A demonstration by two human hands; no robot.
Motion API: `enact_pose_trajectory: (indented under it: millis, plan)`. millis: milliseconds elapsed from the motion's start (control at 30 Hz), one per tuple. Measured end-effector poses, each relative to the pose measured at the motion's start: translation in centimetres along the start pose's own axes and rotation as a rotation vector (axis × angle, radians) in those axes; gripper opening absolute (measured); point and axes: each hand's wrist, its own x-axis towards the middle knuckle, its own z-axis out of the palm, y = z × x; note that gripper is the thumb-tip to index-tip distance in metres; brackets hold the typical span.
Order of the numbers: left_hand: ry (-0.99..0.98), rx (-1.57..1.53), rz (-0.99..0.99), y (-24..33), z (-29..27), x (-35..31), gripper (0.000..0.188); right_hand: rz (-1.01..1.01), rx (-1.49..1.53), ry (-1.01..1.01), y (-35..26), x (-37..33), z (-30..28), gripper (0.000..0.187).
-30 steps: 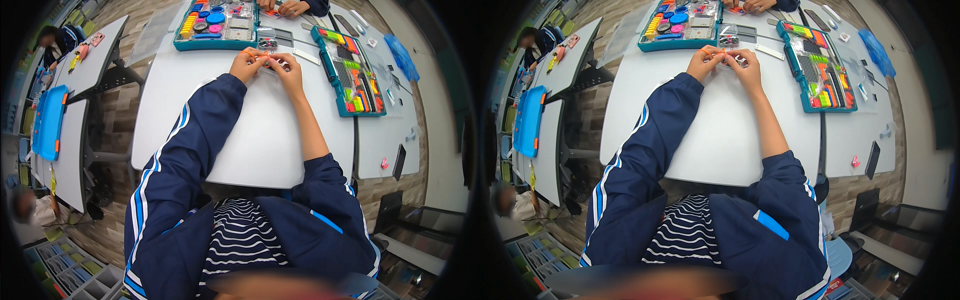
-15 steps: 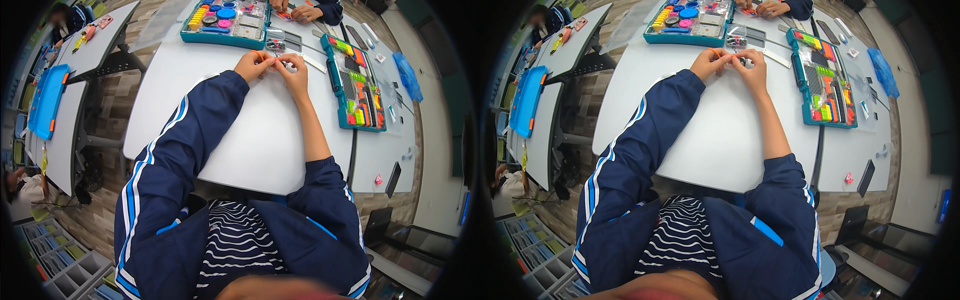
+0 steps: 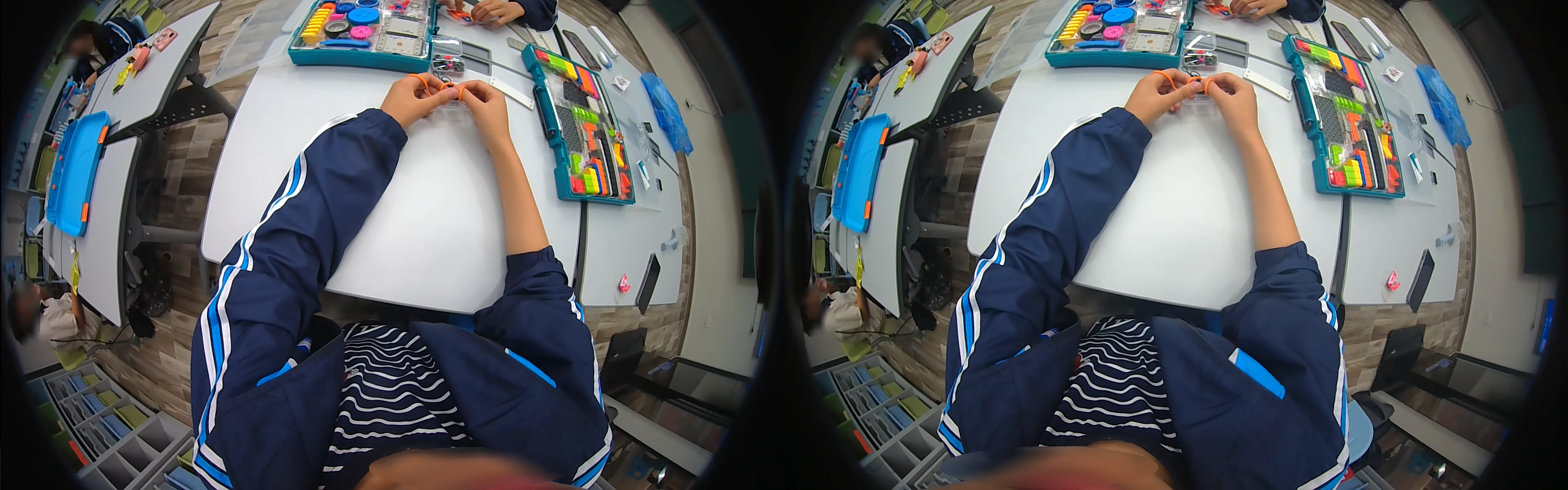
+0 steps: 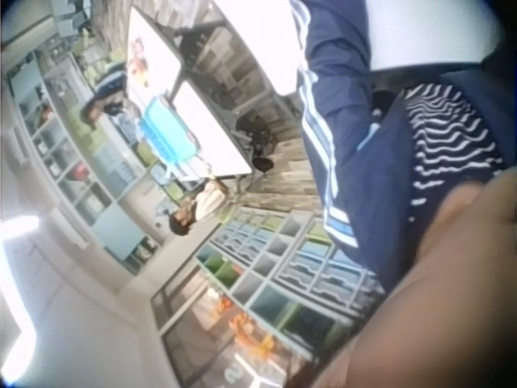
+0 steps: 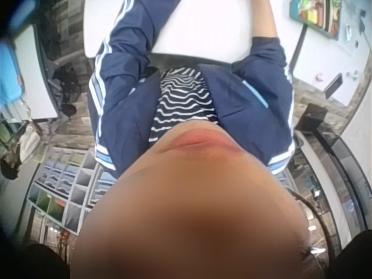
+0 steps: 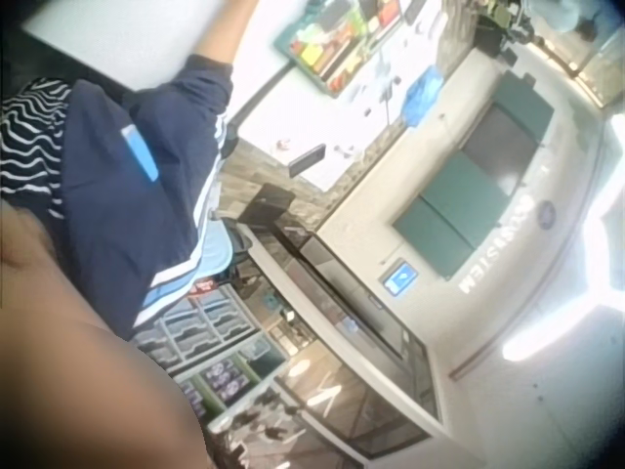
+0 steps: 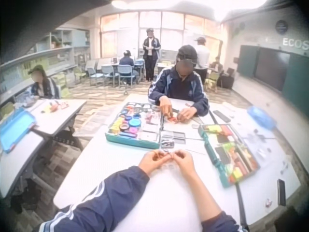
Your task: The person handles small electronic components and orange rubber bands at a white table, picking up a battery pack and placing it into a teal kit case. They then manipulate rubber bands and other small parts from the kit, organizing them on the table.
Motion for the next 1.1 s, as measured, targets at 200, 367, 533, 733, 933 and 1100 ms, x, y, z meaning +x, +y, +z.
enact_pose_trajectory:
  millis: [200,367,533,733,933,1100]
  plan:
    - [0.009,0.067,0.068,0.0,-0.1,-0.2,0.036,0.082,-0.044,-0.100,-1.1,-0.2,0.0,0.021]
    - [-0.004,-0.032,-0.001,-0.4,-0.6,0.1,0.024,0.091,-0.027,-0.155,-2.4,-0.5,-0.4,0.022]
    - [0.052,-0.099,0.009,-0.2,-0.5,0.2,0.022,0.072,-0.080,-0.126,-2.2,-0.3,-0.2,0.024]
    - [0.105,-0.064,0.014,0.5,-0.5,-0.1,0.020,0.132,-0.121,-0.122,-2.0,-0.4,-0.2,0.021]
    - [0.108,-0.016,0.012,0.3,-0.4,-0.1,0.019,0.120,-0.148,-0.096,-1.6,-0.5,0.2,0.020]
    - [0.147,0.074,-0.021,-0.1,-0.4,0.1,0.020,0.082,-0.170,-0.077,-1.3,-0.6,0.5,0.023]
